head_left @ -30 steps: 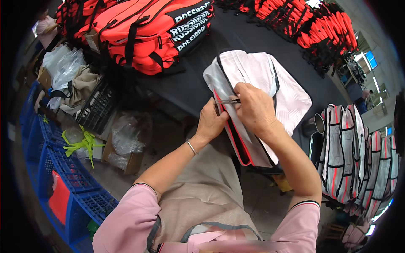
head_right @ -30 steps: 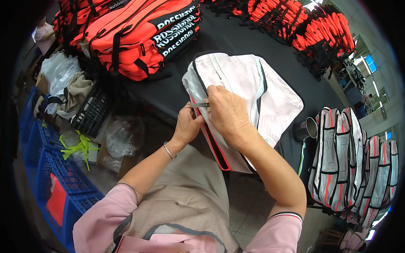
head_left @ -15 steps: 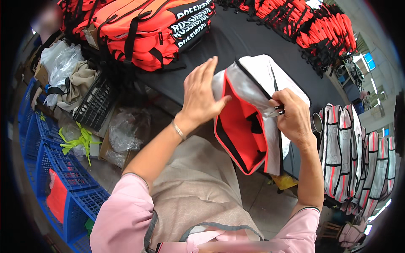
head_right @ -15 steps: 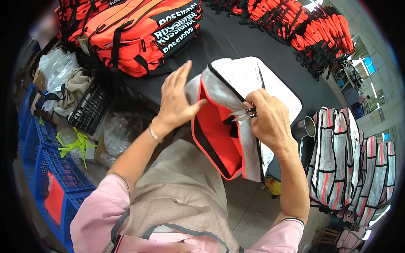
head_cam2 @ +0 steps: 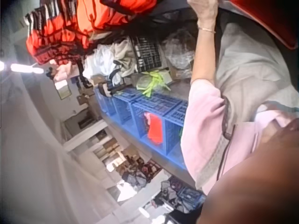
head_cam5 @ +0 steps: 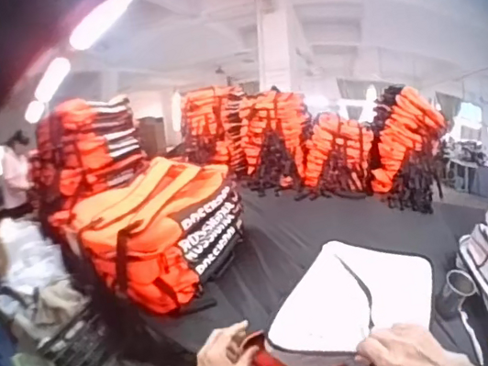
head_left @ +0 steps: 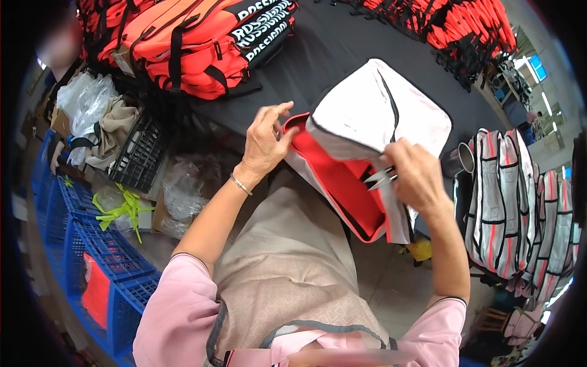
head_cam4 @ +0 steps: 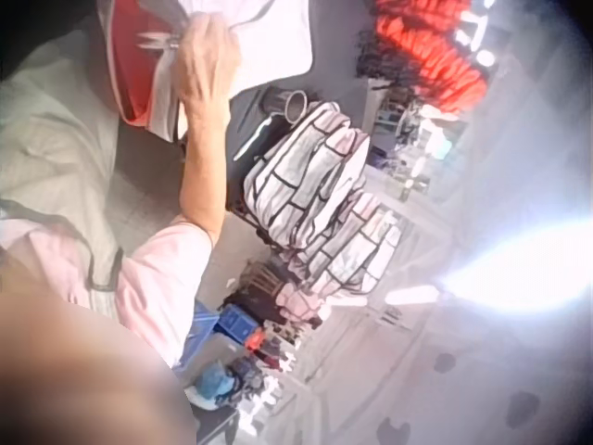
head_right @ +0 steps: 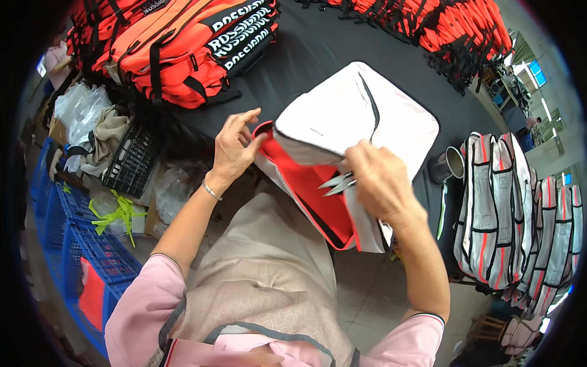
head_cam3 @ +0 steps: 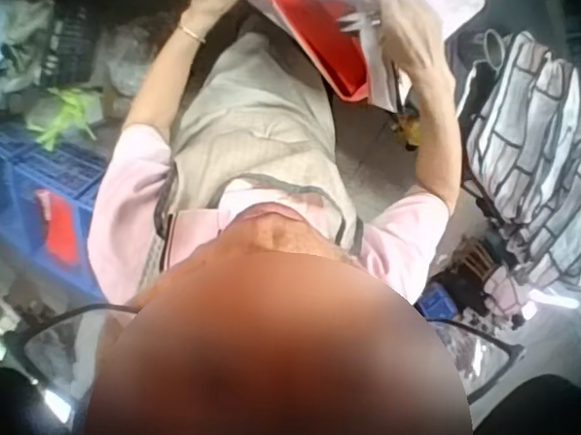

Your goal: Trimming loose threads and inspecting seams on backpacks and laptop sleeves at a garment factory.

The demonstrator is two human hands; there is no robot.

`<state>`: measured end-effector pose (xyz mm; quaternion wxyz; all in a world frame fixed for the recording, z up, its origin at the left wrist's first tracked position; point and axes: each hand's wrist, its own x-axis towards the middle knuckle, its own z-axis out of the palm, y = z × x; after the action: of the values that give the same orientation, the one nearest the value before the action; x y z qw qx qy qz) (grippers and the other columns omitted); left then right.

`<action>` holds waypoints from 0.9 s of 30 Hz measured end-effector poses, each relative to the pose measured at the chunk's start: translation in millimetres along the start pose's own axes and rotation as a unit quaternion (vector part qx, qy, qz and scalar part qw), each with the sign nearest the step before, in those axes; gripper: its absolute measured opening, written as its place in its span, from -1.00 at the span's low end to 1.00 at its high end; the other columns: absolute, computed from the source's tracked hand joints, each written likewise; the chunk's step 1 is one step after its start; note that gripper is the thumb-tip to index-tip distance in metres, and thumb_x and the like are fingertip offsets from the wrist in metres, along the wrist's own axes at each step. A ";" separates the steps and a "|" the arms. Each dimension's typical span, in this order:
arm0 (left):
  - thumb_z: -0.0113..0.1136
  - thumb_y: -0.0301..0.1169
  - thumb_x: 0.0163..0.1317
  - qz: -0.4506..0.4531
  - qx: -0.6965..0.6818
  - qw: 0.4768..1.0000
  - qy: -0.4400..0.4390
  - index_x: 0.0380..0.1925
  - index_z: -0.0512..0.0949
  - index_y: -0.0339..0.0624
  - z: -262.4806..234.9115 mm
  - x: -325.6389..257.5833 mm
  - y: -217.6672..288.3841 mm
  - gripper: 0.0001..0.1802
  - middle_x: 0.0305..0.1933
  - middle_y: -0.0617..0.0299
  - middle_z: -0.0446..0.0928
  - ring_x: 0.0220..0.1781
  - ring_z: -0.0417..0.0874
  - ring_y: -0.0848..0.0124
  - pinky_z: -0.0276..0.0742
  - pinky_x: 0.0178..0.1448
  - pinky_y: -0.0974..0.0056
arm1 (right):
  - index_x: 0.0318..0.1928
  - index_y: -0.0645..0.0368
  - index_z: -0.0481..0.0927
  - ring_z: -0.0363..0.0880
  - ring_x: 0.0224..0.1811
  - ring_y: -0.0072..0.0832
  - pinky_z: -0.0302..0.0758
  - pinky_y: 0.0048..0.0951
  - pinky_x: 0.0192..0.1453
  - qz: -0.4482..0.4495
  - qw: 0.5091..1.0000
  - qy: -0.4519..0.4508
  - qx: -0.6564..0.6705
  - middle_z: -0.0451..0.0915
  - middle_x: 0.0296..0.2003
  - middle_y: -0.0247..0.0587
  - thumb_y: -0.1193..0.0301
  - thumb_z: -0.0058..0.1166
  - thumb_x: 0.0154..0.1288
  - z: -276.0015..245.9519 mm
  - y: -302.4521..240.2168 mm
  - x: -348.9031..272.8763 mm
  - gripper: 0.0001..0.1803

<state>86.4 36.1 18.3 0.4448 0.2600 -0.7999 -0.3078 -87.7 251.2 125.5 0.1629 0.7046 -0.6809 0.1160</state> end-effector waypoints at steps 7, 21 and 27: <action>0.10 0.16 0.28 -0.385 -0.287 0.825 -0.297 0.00 0.57 -0.38 -2.9 17.3 -9.4 -0.29 -0.18 0.15 0.64 -0.21 0.60 0.50 0.52 -0.08 0.40 | -0.42 0.14 0.39 0.46 -0.49 -0.38 0.39 -0.36 -0.36 -0.044 0.999 -0.022 0.010 0.35 -0.51 -0.28 0.48 0.04 0.02 50.8 -62.6 -35.9 -0.89; 0.43 -0.57 -0.02 -0.398 -0.462 0.696 -0.379 0.05 0.52 -0.37 35.1 -27.6 -4.8 -0.45 -0.04 0.08 0.65 0.00 0.66 0.32 0.56 0.18 0.22 | 0.16 0.24 0.50 0.50 -0.13 -0.23 0.42 -0.33 0.02 0.325 0.886 0.140 0.298 0.48 -0.18 -0.04 0.23 0.05 0.42 105.5 -43.3 -54.3 -0.57; 0.35 -0.62 0.07 -0.401 -0.616 0.629 -0.255 0.09 0.48 -0.38 30.8 -53.3 10.6 -0.48 -0.02 0.08 0.63 -0.04 0.68 0.35 0.59 0.15 0.21 | 0.19 0.21 0.47 0.48 -0.17 -0.29 0.43 -0.42 0.03 0.290 0.891 0.137 0.323 0.48 -0.27 -0.10 0.32 0.01 0.47 99.4 -27.6 -41.1 -0.63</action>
<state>83.1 88.0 -16.2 0.1122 0.1316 -0.3229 -0.9305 -67.9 251.2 16.2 -0.0231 0.4671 -0.7507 0.4666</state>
